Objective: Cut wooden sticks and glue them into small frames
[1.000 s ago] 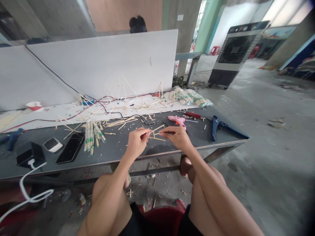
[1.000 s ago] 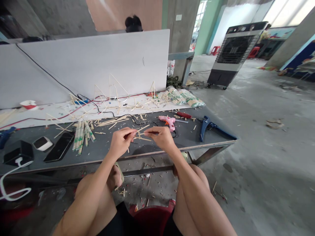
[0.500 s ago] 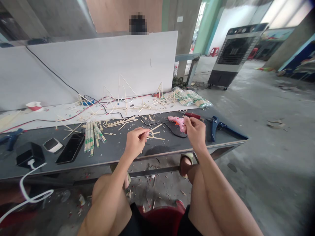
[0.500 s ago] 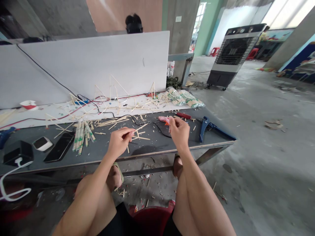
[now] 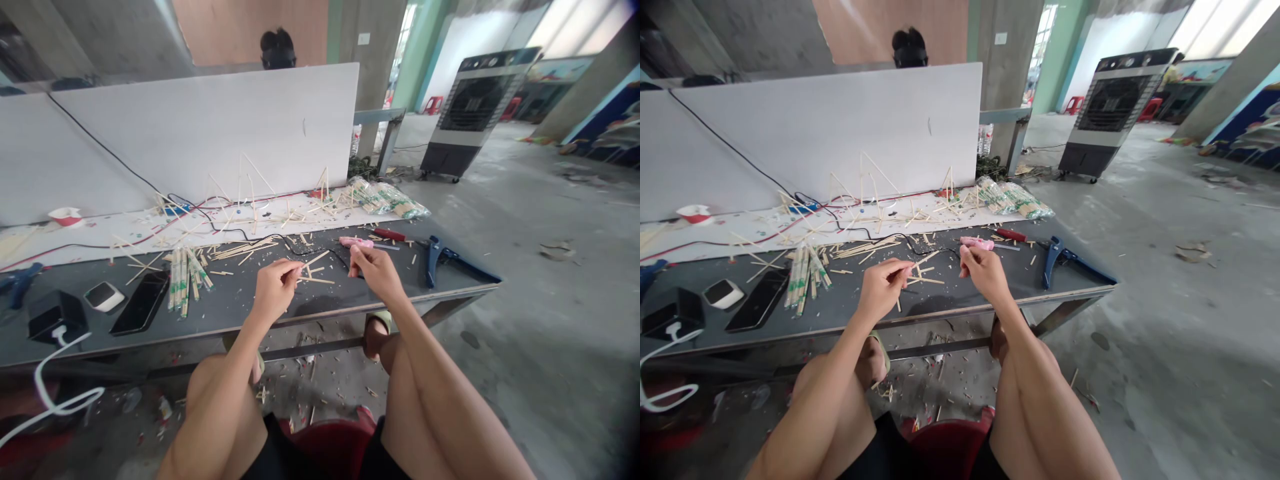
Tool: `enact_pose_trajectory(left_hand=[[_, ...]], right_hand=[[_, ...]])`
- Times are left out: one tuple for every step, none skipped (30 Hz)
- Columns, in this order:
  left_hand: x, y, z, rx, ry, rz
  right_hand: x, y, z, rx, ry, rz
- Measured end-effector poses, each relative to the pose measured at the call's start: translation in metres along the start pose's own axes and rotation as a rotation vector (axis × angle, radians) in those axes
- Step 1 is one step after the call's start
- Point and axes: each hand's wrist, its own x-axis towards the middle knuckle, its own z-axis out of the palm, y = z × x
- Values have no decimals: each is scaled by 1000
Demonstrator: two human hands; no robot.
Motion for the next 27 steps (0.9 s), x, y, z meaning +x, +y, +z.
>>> enact_pose_trajectory(left_hand=[[0, 0, 0, 1, -2, 0], [0, 0, 1, 2, -2, 1], [-1, 0, 1, 1, -2, 0], [-1, 0, 1, 0, -1, -2], [-1, 0, 1, 0, 1, -4], [-1, 0, 0, 0, 4, -7], [-1, 0, 0, 1, 9, -11], [-2, -1, 0, 2, 14, -15], [-2, -1, 0, 3, 20, -20], [-2, -1, 0, 4, 23, -23], [-2, -1, 0, 6, 25, -23], [-2, -2, 0, 9, 23, -21], [-2, -2, 0, 13, 19, -18], [-2, -2, 0, 18, 16, -15], [-2, -3, 1, 23, 11, -12], [-2, -3, 1, 27, 7, -8], [-2, -3, 1, 30, 2, -4], [-2, -4, 1, 33, -4, 0], [-2, -4, 2, 36, -11, 3], [-2, -5, 2, 39, -18, 3], [-2, -5, 2, 42, -24, 3], [-2, -6, 2, 44, -29, 2], [-2, -6, 2, 45, -32, 2], [-2, -6, 2, 46, -34, 4], [-2, -6, 2, 47, -37, 6], [-2, -6, 2, 48, -39, 7], [-2, -5, 2, 51, -40, 6]], right_hand=[[0, -1, 3, 24, -24, -15], [1, -2, 6, 66, -44, -30], [1, -3, 9, 114, -66, -41], [2, -3, 11, 156, -92, -43], [3, -2, 13, 184, -113, -36], [4, -2, 14, 198, -126, -23], [4, -1, 15, 204, -131, -9], [5, 0, 16, 212, -131, 2], [4, 1, 16, 223, -125, 6], [4, 2, 17, 226, -116, 2], [3, 2, 18, 210, -108, -11], [2, 1, 19, 173, -100, -32], [0, 0, 20, 120, -95, -59], [-1, -1, 22, 63, -94, -94], [-3, -2, 24, 13, -96, -135], [-4, -4, 26, -23, -103, -179], [-5, -5, 28, -43, -110, -223], [-6, -7, 30, -51, -118, -262], [-6, -8, 31, -54, -125, -294], [-7, -9, 33, -56, -129, -316], [-7, -9, 35, -60, -133, -330], [-7, -10, 37, -63, -134, -339], [-8, -10, 39, -66, -134, -348], [-8, -10, 41, -68, -132, -355], [-8, -10, 43, -65, -129, -362], [-8, -10, 45, -59, -126, -367], [-8, -11, 47, -48, -122, -369]])
